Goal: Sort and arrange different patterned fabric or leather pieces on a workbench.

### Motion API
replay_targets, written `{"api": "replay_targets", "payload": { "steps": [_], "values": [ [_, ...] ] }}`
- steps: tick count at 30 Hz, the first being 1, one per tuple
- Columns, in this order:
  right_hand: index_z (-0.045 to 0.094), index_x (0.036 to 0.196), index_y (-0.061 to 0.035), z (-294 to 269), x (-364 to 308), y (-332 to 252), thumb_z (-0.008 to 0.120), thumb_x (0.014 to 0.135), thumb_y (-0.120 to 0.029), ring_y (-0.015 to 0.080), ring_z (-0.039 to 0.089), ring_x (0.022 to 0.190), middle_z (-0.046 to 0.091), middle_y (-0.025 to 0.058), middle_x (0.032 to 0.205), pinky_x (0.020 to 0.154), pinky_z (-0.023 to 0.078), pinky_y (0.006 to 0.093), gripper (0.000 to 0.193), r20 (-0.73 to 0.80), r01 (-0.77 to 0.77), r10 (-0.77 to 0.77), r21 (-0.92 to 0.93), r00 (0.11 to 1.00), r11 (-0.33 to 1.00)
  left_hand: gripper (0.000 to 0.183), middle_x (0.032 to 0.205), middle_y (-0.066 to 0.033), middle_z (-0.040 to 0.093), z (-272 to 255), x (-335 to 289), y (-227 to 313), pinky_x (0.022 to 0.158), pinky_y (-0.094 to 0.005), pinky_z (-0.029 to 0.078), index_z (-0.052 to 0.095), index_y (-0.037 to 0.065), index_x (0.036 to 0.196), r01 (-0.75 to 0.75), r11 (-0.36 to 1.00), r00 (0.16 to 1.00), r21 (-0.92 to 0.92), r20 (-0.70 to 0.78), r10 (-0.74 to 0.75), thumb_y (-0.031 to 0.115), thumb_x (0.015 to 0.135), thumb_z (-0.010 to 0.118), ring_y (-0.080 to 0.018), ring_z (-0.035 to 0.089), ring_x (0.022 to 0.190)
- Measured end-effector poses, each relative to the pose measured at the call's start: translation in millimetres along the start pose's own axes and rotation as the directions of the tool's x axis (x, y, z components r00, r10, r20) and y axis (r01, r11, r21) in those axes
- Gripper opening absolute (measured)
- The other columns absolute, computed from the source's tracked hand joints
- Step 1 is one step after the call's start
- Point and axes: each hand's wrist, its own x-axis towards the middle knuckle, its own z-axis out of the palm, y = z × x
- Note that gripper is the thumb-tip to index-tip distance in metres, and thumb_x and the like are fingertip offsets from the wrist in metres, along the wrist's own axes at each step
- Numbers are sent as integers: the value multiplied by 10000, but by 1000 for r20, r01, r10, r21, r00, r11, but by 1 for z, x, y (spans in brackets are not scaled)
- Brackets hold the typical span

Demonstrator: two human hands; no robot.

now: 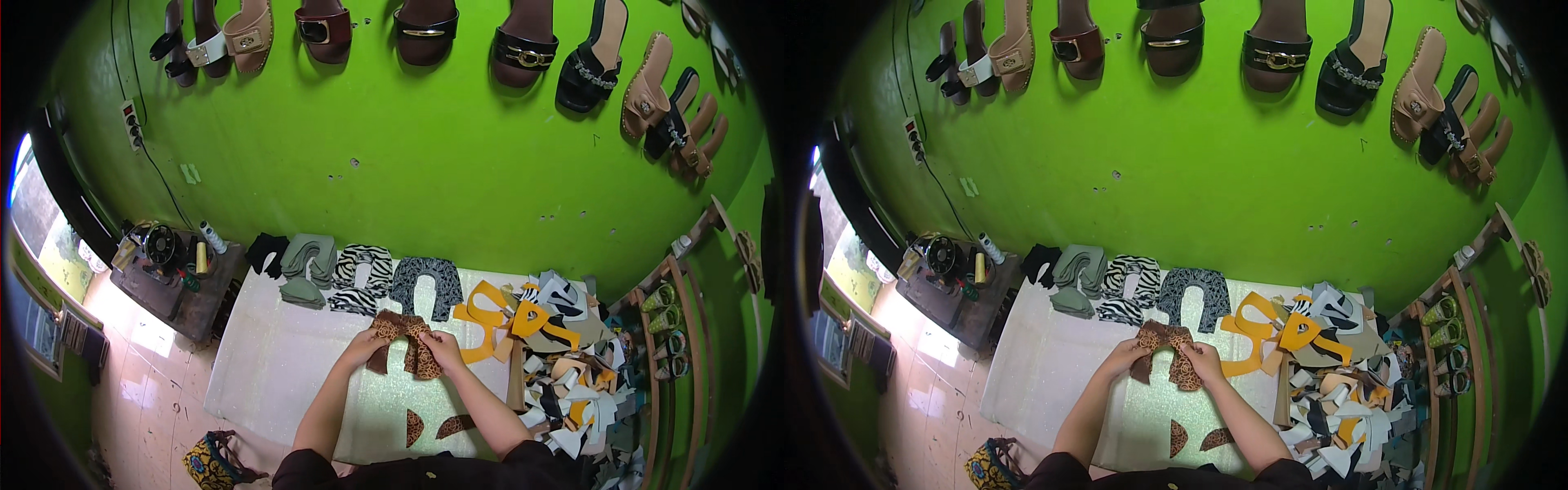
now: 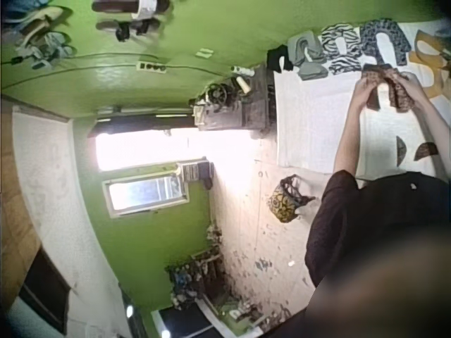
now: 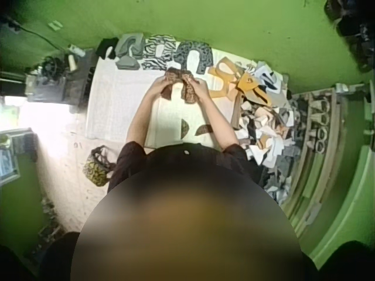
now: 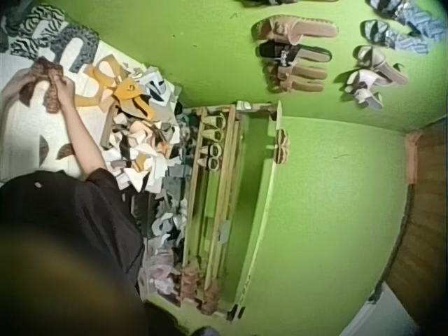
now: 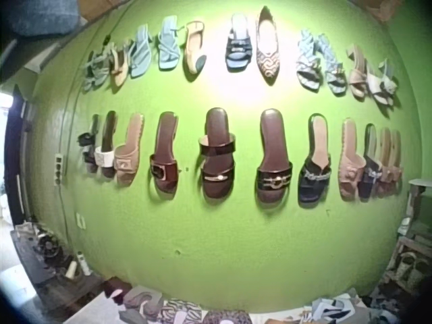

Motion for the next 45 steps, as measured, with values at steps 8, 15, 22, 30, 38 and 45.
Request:
{"api": "replay_targets", "payload": {
  "steps": [8,15,22,30,38,45],
  "values": [
    [616,670,11,4,58,47,655,808,-370,187,522,513,558,122,556,535,406,340,407,-181,125,-234,-472,955,873,244,773,-155,655,14,32,-1,663,-351,485,624,13,914,73,807,858,586,-449,248,240,827,643,-280,635,699],
    [571,793,-38,17,57,45,637,807,-383,351,606,663,603,163,668,597,443,425,351,-312,-20,-273,-692,910,722,223,807,-121,654,28,31,10,693,-416,464,624,83,910,398,492,832,774,-531,162,293,838,607,-300,633,797],
    [540,795,-68,25,38,28,643,807,-292,323,599,662,601,113,691,637,426,429,248,-212,298,-614,-726,760,620,213,1007,-20,592,19,30,-21,904,-460,333,580,169,1050,-71,152,819,986,-29,573,211,844,547,-186,534,1036],
    [516,730,-28,-21,-12,28,518,836,-267,223,498,545,506,107,616,549,383,335,262,-296,369,-454,-300,840,880,191,991,-60,610,47,-8,30,891,-443,315,601,112,1019,-269,342,735,900,-38,677,155,841,545,-222,532,995],
    [503,718,-67,-40,-111,57,408,884,-170,117,454,617,426,-13,603,608,373,235,218,-84,-63,112,445,990,893,437,981,-127,622,109,-104,-20,835,-323,470,586,20,1111,-300,804,954,513,143,264,253,767,723,-215,608,913],
    [587,981,-29,-36,-163,25,498,940,-180,121,555,816,590,27,880,750,442,268,180,6,14,-21,568,1000,823,534,1082,-127,591,148,-140,-19,922,-315,425,476,8,1250,-186,918,964,351,246,101,206,806,699,-198,556,1036]
  ]
}}
